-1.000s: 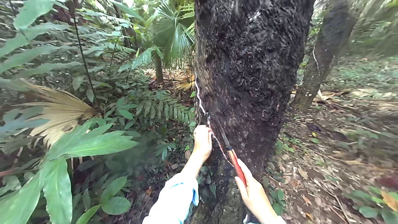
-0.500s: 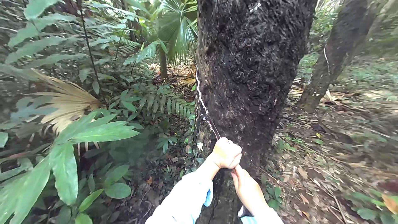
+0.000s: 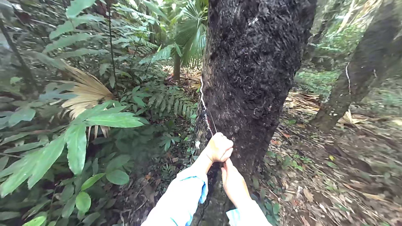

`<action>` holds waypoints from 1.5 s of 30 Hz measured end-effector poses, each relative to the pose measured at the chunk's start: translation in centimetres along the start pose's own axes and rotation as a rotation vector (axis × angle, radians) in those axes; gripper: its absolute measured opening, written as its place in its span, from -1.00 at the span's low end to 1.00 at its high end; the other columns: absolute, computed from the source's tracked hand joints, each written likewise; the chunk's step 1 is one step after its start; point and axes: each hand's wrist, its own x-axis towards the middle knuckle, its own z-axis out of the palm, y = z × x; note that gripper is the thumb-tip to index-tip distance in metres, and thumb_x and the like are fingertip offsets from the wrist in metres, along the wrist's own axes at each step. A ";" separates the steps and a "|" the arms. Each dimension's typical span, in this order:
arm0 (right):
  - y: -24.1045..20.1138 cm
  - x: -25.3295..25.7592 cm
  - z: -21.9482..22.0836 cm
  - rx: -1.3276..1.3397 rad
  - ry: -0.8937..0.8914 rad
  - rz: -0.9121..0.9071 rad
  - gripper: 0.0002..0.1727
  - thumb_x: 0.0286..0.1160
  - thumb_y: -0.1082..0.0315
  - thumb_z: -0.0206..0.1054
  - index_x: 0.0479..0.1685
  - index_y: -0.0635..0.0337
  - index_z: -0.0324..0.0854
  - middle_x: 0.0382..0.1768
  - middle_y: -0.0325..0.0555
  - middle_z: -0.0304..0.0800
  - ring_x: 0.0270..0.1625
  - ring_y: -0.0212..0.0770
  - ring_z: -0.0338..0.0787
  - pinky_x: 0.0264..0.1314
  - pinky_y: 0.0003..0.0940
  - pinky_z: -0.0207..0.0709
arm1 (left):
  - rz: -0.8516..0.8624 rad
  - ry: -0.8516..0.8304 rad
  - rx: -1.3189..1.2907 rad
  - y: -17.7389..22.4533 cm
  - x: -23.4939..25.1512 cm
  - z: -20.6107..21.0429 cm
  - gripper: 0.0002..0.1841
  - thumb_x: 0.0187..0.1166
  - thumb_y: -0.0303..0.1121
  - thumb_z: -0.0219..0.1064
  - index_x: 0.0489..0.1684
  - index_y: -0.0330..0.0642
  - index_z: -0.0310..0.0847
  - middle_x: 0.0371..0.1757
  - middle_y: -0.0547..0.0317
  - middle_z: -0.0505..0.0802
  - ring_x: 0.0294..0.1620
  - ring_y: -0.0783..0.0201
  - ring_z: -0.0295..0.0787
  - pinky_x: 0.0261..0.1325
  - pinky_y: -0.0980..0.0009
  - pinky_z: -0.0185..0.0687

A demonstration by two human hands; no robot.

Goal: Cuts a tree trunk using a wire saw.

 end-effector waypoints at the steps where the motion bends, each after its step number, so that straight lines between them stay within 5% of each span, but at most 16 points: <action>1: 0.1 -0.1 0.1 -0.001 0.001 -0.002 -0.41 0.87 0.31 0.00 0.84 0.22 0.11 0.33 0.32 0.71 0.29 0.26 0.80 0.37 0.09 0.61 | -0.003 -0.001 0.004 0.2 -0.1 0.0 -0.50 0.67 -0.21 -0.17 -0.77 -0.15 0.42 -0.78 0.08 0.53 -0.64 0.10 0.53 -0.15 0.23 0.51; 11: 2.6 0.6 -0.4 -0.088 0.055 -0.081 -0.46 0.83 0.33 0.06 0.75 0.26 0.31 0.18 0.39 0.76 0.09 0.35 0.86 0.16 0.19 0.69 | -0.135 0.069 0.075 1.6 0.2 1.4 -0.52 0.62 -0.21 -0.13 -0.78 -0.14 0.45 -0.78 0.12 0.54 -0.66 0.14 0.51 -0.14 0.24 0.46; 15: 1.8 0.8 -0.2 0.010 0.029 -0.072 -0.45 0.80 0.39 0.10 0.71 0.43 0.25 0.21 0.44 0.76 0.20 0.38 0.83 0.30 0.22 0.62 | -0.108 -0.064 0.031 1.0 0.7 0.5 -0.54 0.57 -0.22 -0.09 -0.76 -0.17 0.52 -0.77 0.10 0.61 -0.65 0.11 0.60 -0.22 0.19 0.51; 18: 3.2 -3.1 0.5 0.120 0.035 -0.067 -0.50 0.74 0.44 0.13 0.56 0.59 0.33 0.08 0.55 0.78 0.11 0.52 0.82 0.23 0.39 0.61 | -0.248 -0.256 -0.067 5.2 -0.2 0.1 -0.64 0.47 -0.28 0.10 -0.68 -0.25 0.67 -0.69 0.01 0.74 -0.56 0.02 0.76 -0.21 0.03 0.61; 21: 6.1 -6.2 1.3 0.171 0.054 -0.161 -0.48 0.66 0.44 0.19 0.47 0.70 0.37 0.01 0.59 0.79 0.03 0.57 0.83 0.15 0.47 0.60 | -0.204 -0.178 -0.075 8.2 -2.2 1.4 -0.62 0.48 -0.23 0.02 -0.77 -0.15 0.54 -0.76 0.13 0.65 -0.67 0.14 0.63 -0.39 0.18 0.47; 24: 6.3 -4.8 1.9 0.156 0.196 -0.204 -0.58 0.62 0.45 0.20 0.30 0.68 0.53 -0.04 0.56 0.80 -0.03 0.53 0.85 0.06 0.40 0.66 | -0.090 -0.095 -0.017 6.8 -0.7 1.6 -0.59 0.53 -0.20 -0.01 -0.78 -0.10 0.48 -0.78 0.16 0.60 -0.67 0.16 0.56 -0.33 0.22 0.44; 27: 5.5 -1.2 2.2 0.139 0.332 -0.242 -0.58 0.59 0.49 0.23 0.34 0.63 0.54 -0.06 0.51 0.83 -0.09 0.47 0.89 -0.03 0.36 0.71 | -0.072 -0.132 0.015 3.6 1.0 1.6 -0.60 0.51 -0.22 0.02 -0.77 -0.14 0.53 -0.76 0.11 0.64 -0.64 0.12 0.63 -0.26 0.18 0.50; 29: 5.4 0.5 2.5 0.139 0.319 -0.256 -0.54 0.61 0.50 0.23 0.43 0.61 0.50 -0.01 0.50 0.82 -0.06 0.45 0.89 0.00 0.34 0.71 | -0.055 -0.121 0.048 2.1 0.5 2.0 -0.57 0.56 -0.20 -0.05 -0.76 -0.14 0.50 -0.77 0.12 0.60 -0.65 0.12 0.60 -0.27 0.19 0.49; 36: 7.9 1.5 3.1 0.068 0.320 -0.323 -0.62 0.59 0.49 0.24 0.28 0.61 0.61 -0.10 0.50 0.82 -0.14 0.43 0.90 -0.11 0.26 0.75 | -0.065 -0.054 0.131 2.6 -0.9 3.8 -0.55 0.60 -0.19 -0.10 -0.80 -0.09 0.41 -0.80 0.17 0.53 -0.67 0.16 0.52 -0.24 0.26 0.45; 41: 10.9 2.3 4.8 0.015 0.318 -0.350 -0.75 0.54 0.55 0.26 0.01 0.60 0.72 -0.10 0.52 0.82 -0.18 0.45 0.90 -0.17 0.26 0.76 | -0.092 -0.048 0.211 4.4 -2.6 5.9 -0.57 0.57 -0.20 -0.04 -0.81 -0.08 0.41 -0.80 0.17 0.55 -0.67 0.15 0.54 -0.27 0.24 0.49; 45: 10.1 3.6 4.0 0.017 0.287 -0.366 -0.68 0.64 0.50 0.21 0.20 0.55 0.69 -0.04 0.49 0.81 -0.13 0.42 0.90 -0.12 0.22 0.76 | -0.102 -0.010 0.223 3.0 -1.8 5.5 -0.51 0.64 -0.15 -0.11 -0.80 -0.09 0.42 -0.80 0.15 0.54 -0.66 0.14 0.55 -0.20 0.24 0.51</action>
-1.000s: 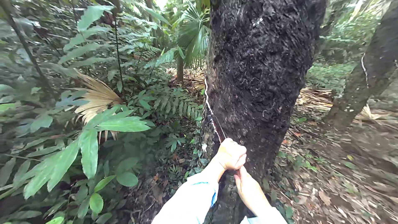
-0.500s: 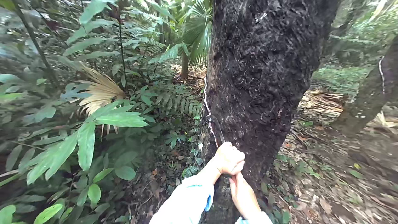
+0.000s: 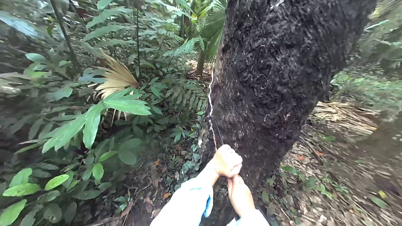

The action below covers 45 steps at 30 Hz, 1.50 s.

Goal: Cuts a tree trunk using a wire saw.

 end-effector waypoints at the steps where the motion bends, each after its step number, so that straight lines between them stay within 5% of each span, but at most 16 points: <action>1: -0.1 0.6 0.1 0.004 -0.036 0.018 -0.66 0.67 0.50 0.19 0.25 0.55 0.67 0.01 0.51 0.80 -0.08 0.44 0.89 -0.05 0.23 0.75 | 0.003 -0.001 0.007 -0.4 0.0 0.1 -0.50 0.66 -0.15 -0.12 -0.80 -0.09 0.42 -0.80 0.15 0.54 -0.66 0.14 0.53 -0.19 0.25 0.50; 3: 0.6 0.4 0.5 0.003 -0.081 0.039 -0.68 0.68 0.50 0.18 0.20 0.57 0.68 0.06 0.53 0.79 -0.03 0.43 0.89 0.01 0.23 0.74 | 0.006 -0.001 0.039 0.1 -0.7 0.7 -0.52 0.63 -0.17 -0.10 -0.81 -0.07 0.40 -0.81 0.17 0.52 -0.67 0.15 0.51 -0.22 0.25 0.47; 6: 1.4 -1.2 0.5 -0.005 0.005 -0.026 -0.73 0.56 0.54 0.25 0.06 0.56 0.73 -0.12 0.50 0.81 -0.22 0.42 0.90 -0.22 0.19 0.77 | -0.012 0.003 0.043 1.5 -1.1 0.9 -0.50 0.68 -0.16 -0.14 -0.80 -0.06 0.36 -0.81 0.18 0.48 -0.67 0.17 0.48 -0.22 0.28 0.47; 11: 0.6 0.1 -2.5 -0.054 -0.185 0.067 -0.62 0.76 0.43 0.14 0.40 0.45 0.61 0.07 0.46 0.80 -0.05 0.39 0.89 0.00 0.20 0.74 | -0.064 0.021 0.024 1.3 0.6 0.8 -0.49 0.66 -0.14 -0.15 -0.81 -0.09 0.38 -0.80 0.15 0.52 -0.66 0.14 0.51 -0.18 0.25 0.49; 15: 2.2 -2.9 -2.1 -0.004 -0.098 -0.007 -0.70 0.63 0.49 0.23 0.13 0.56 0.70 -0.11 0.51 0.81 -0.22 0.44 0.89 -0.21 0.26 0.75 | -0.097 -0.010 0.038 4.1 -0.6 1.1 -0.51 0.64 -0.17 -0.13 -0.81 -0.07 0.39 -0.80 0.18 0.51 -0.66 0.16 0.50 -0.19 0.27 0.47; 19: 1.7 -1.3 -2.8 0.002 -0.234 0.049 -0.59 0.76 0.43 0.12 0.44 0.52 0.54 0.13 0.50 0.78 0.04 0.44 0.87 0.09 0.26 0.71 | -0.083 -0.055 0.034 2.9 0.2 0.9 -0.51 0.62 -0.16 -0.11 -0.80 -0.10 0.43 -0.80 0.14 0.55 -0.66 0.14 0.54 -0.23 0.23 0.46; 21: 2.8 -2.1 -2.2 0.003 -0.254 0.062 -0.61 0.75 0.44 0.13 0.36 0.55 0.58 0.16 0.53 0.76 0.08 0.46 0.86 0.13 0.26 0.70 | -0.114 -0.054 0.066 4.2 -0.8 1.8 -0.56 0.55 -0.19 -0.03 -0.81 -0.10 0.45 -0.79 0.14 0.58 -0.66 0.14 0.57 -0.22 0.21 0.49; 24: 4.3 -3.9 -1.0 0.053 -0.111 -0.030 -0.69 0.63 0.49 0.21 0.12 0.62 0.67 -0.01 0.55 0.81 -0.09 0.46 0.90 -0.05 0.28 0.75 | -0.099 -0.060 0.092 5.6 -1.7 2.4 -0.58 0.57 -0.20 -0.04 -0.80 -0.06 0.40 -0.80 0.19 0.53 -0.66 0.17 0.50 -0.23 0.26 0.45; 30: 4.0 -2.7 -1.8 0.103 -0.199 0.001 -0.61 0.69 0.45 0.19 0.29 0.66 0.57 0.08 0.54 0.79 0.05 0.46 0.87 0.15 0.25 0.70 | -0.136 -0.128 0.096 5.0 -1.1 2.3 -0.58 0.51 -0.20 -0.01 -0.81 -0.10 0.47 -0.79 0.15 0.60 -0.67 0.14 0.59 -0.27 0.18 0.48; 34: 3.9 -4.3 -1.7 0.170 -0.128 -0.051 -0.62 0.61 0.49 0.22 0.24 0.69 0.58 0.01 0.55 0.81 -0.04 0.47 0.89 0.03 0.28 0.74 | -0.113 -0.163 0.071 5.7 -1.2 1.6 -0.58 0.53 -0.20 -0.03 -0.81 -0.08 0.43 -0.81 0.17 0.55 -0.68 0.16 0.54 -0.29 0.23 0.44; 37: 3.3 -1.8 -2.3 0.144 -0.242 0.009 -0.57 0.72 0.45 0.16 0.41 0.64 0.49 0.20 0.52 0.75 0.16 0.43 0.85 0.27 0.21 0.67 | -0.126 -0.200 0.081 4.1 0.0 1.4 -0.59 0.50 -0.21 0.01 -0.81 -0.12 0.48 -0.78 0.12 0.60 -0.66 0.11 0.60 -0.27 0.16 0.47; 39: 4.1 -2.9 -1.7 0.095 -0.342 0.077 -0.56 0.77 0.41 0.11 0.41 0.63 0.50 0.26 0.53 0.72 0.24 0.41 0.82 0.36 0.17 0.63 | -0.179 -0.243 0.090 5.9 -1.3 1.9 -0.61 0.46 -0.21 0.05 -0.79 -0.15 0.55 -0.74 0.09 0.68 -0.61 0.08 0.68 -0.23 0.10 0.54; 42: 5.6 -7.0 -1.4 0.141 -0.286 0.056 -0.60 0.70 0.42 0.17 0.27 0.67 0.58 0.07 0.58 0.78 0.05 0.49 0.87 0.17 0.28 0.70 | -0.184 -0.221 0.078 9.2 -3.7 2.6 -0.61 0.47 -0.21 0.03 -0.80 -0.10 0.50 -0.76 0.15 0.64 -0.63 0.13 0.64 -0.26 0.16 0.49; 45: 5.1 -8.1 -4.5 0.243 -0.293 0.040 -0.54 0.62 0.48 0.23 0.41 0.66 0.49 0.12 0.59 0.75 0.13 0.52 0.82 0.26 0.35 0.62 | -0.168 -0.108 0.078 9.9 -3.3 2.2 -0.59 0.55 -0.21 -0.04 -0.81 -0.06 0.40 -0.80 0.19 0.53 -0.68 0.18 0.49 -0.26 0.25 0.41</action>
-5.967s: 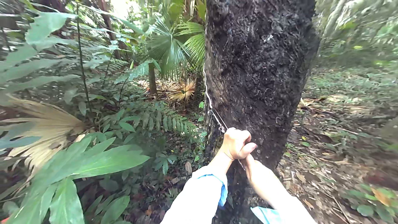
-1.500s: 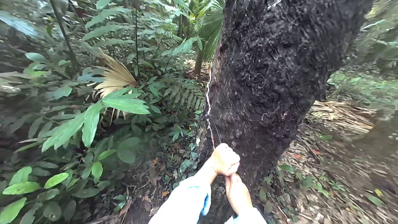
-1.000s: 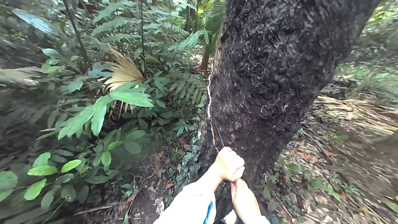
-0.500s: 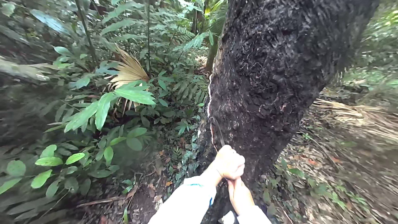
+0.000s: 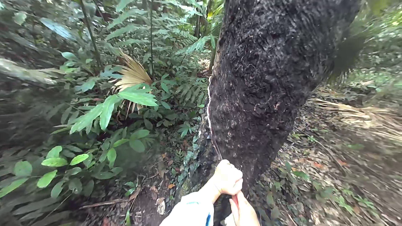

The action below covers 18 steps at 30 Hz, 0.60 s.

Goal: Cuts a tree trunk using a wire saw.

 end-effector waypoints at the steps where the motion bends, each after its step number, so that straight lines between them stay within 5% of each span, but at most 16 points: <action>1: -0.5 -0.2 -0.7 0.025 0.046 -0.038 -0.55 0.55 0.52 0.27 0.35 0.69 0.52 0.09 0.60 0.76 0.10 0.51 0.83 0.22 0.34 0.64 | 0.014 0.025 -0.004 0.2 1.1 -0.6 -0.59 0.56 -0.21 -0.04 -0.80 -0.05 0.39 -0.80 0.20 0.51 -0.67 0.18 0.47 -0.25 0.27 0.40; 4: -1.8 -1.4 -3.0 0.111 0.023 -0.069 -0.53 0.47 0.59 0.26 0.34 0.76 0.45 0.09 0.63 0.70 -0.01 0.46 0.85 0.12 0.27 0.70 | 0.005 0.021 -0.093 1.4 3.2 -1.5 -0.58 0.56 -0.23 -0.05 -0.82 -0.07 0.39 -0.82 0.19 0.48 -0.69 0.18 0.45 -0.25 0.28 0.39; 10: -3.9 -3.0 -4.3 0.140 -0.143 0.048 -0.34 0.52 0.61 0.21 0.64 0.68 0.18 0.34 0.61 0.62 0.33 0.51 0.72 0.44 0.30 0.52 | -0.104 -0.044 -0.276 2.2 1.9 -2.3 -0.57 0.56 -0.26 -0.07 -0.83 -0.11 0.38 -0.83 0.14 0.47 -0.71 0.17 0.42 -0.28 0.27 0.36; 18: -9.1 -1.3 -7.0 -0.071 -0.412 0.224 -0.27 0.69 0.49 0.13 0.83 0.47 -0.07 0.34 0.61 0.57 0.17 0.50 0.78 0.28 0.29 0.62 | -0.157 -0.023 -0.524 0.5 3.3 -4.1 -0.55 0.62 -0.26 -0.10 -0.80 -0.16 0.39 -0.80 0.11 0.46 -0.67 0.18 0.42 -0.22 0.31 0.35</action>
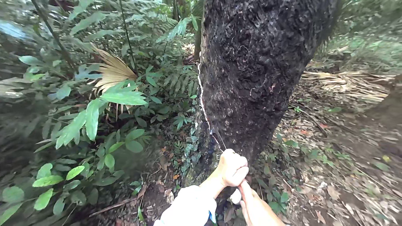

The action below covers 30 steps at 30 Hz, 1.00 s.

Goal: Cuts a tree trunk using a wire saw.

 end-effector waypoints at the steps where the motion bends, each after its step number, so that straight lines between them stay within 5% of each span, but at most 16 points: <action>1: -0.7 0.1 -0.5 -0.039 -0.053 0.039 -0.26 0.72 0.47 0.10 0.85 0.43 -0.13 0.38 0.59 0.54 0.18 0.50 0.78 0.28 0.28 0.62 | 0.010 0.011 -0.029 -0.3 0.1 -0.2 -0.53 0.64 -0.24 -0.11 -0.79 -0.15 0.38 -0.79 0.12 0.46 -0.66 0.19 0.41 -0.21 0.32 0.35; 4: -1.5 0.6 -0.5 -0.111 -0.076 0.110 -0.27 0.76 0.45 0.05 0.88 0.38 -0.15 0.42 0.58 0.52 0.15 0.48 0.80 0.24 0.26 0.64 | 0.069 0.048 -0.062 -1.2 -0.2 -0.1 -0.48 0.73 -0.17 -0.16 -0.77 -0.12 0.34 -0.78 0.14 0.43 -0.65 0.20 0.40 -0.20 0.36 0.37; 8: 1.1 2.3 2.7 -0.134 0.106 0.057 -0.41 0.75 0.45 0.05 0.74 0.47 0.18 0.28 0.57 0.62 -0.03 0.46 0.86 0.07 0.23 0.71 | 0.184 0.056 0.056 -2.6 -1.4 0.9 -0.45 0.77 -0.12 -0.21 -0.78 -0.07 0.33 -0.79 0.17 0.43 -0.65 0.19 0.41 -0.19 0.36 0.42; 13: 7.4 7.6 8.3 -0.155 0.554 -0.202 -0.70 0.50 0.56 0.27 0.11 0.60 0.68 0.04 0.61 0.76 -0.28 0.43 0.89 -0.26 0.18 0.77 | 0.297 0.009 0.321 -5.0 -3.1 2.7 -0.48 0.68 -0.11 -0.15 -0.83 -0.03 0.31 -0.83 0.22 0.46 -0.70 0.21 0.41 -0.35 0.33 0.35; 18: 11.3 13.9 11.5 -0.200 0.816 -0.381 -0.75 0.32 0.55 0.32 -0.12 0.57 0.77 -0.08 0.45 0.86 -0.28 0.31 0.94 -0.26 0.07 0.82 | 0.295 -0.101 0.519 -6.9 -4.3 3.5 -0.60 0.52 -0.19 0.04 -0.82 -0.06 0.43 -0.80 0.22 0.56 -0.67 0.22 0.54 -0.36 0.31 0.42; 23: 11.4 15.2 12.2 -0.081 0.762 -0.394 -0.69 0.33 0.61 0.34 0.05 0.55 0.78 0.01 0.52 0.82 -0.28 0.38 0.92 -0.26 0.17 0.80 | 0.057 0.036 0.504 -5.3 -2.8 2.7 -0.60 0.68 -0.25 0.00 -0.60 -0.16 0.57 -0.60 0.10 0.72 -0.45 0.15 0.71 -0.04 0.29 0.59; 26: 10.5 14.5 11.1 -0.029 0.546 -0.267 -0.55 0.47 0.61 0.30 0.39 0.38 0.68 0.10 0.55 0.77 -0.19 0.44 0.90 -0.14 0.24 0.78 | -0.118 0.319 0.429 -3.1 -0.4 2.4 -0.70 0.85 -0.23 -0.08 -0.21 -0.18 0.47 -0.37 0.09 0.69 -0.31 0.30 0.69 -0.01 0.46 0.66; 27: 10.3 14.4 10.6 -0.033 0.418 -0.195 -0.52 0.59 0.54 0.25 0.51 0.30 0.60 0.23 0.53 0.72 -0.03 0.44 0.88 0.05 0.23 0.74 | -0.150 0.395 0.403 -2.5 0.2 2.7 -0.76 0.87 -0.24 -0.08 -0.04 -0.16 0.44 -0.30 0.13 0.67 -0.30 0.40 0.67 -0.02 0.55 0.65; 30: 12.4 16.6 12.9 -0.050 0.459 -0.267 -0.57 0.59 0.37 0.22 0.37 0.28 0.72 0.21 0.43 0.78 0.03 0.36 0.89 0.12 0.19 0.74 | -0.178 0.453 0.323 -0.3 1.2 4.1 -0.75 0.90 -0.27 -0.10 0.13 -0.16 0.46 -0.22 0.17 0.65 -0.34 0.56 0.59 -0.12 0.71 0.58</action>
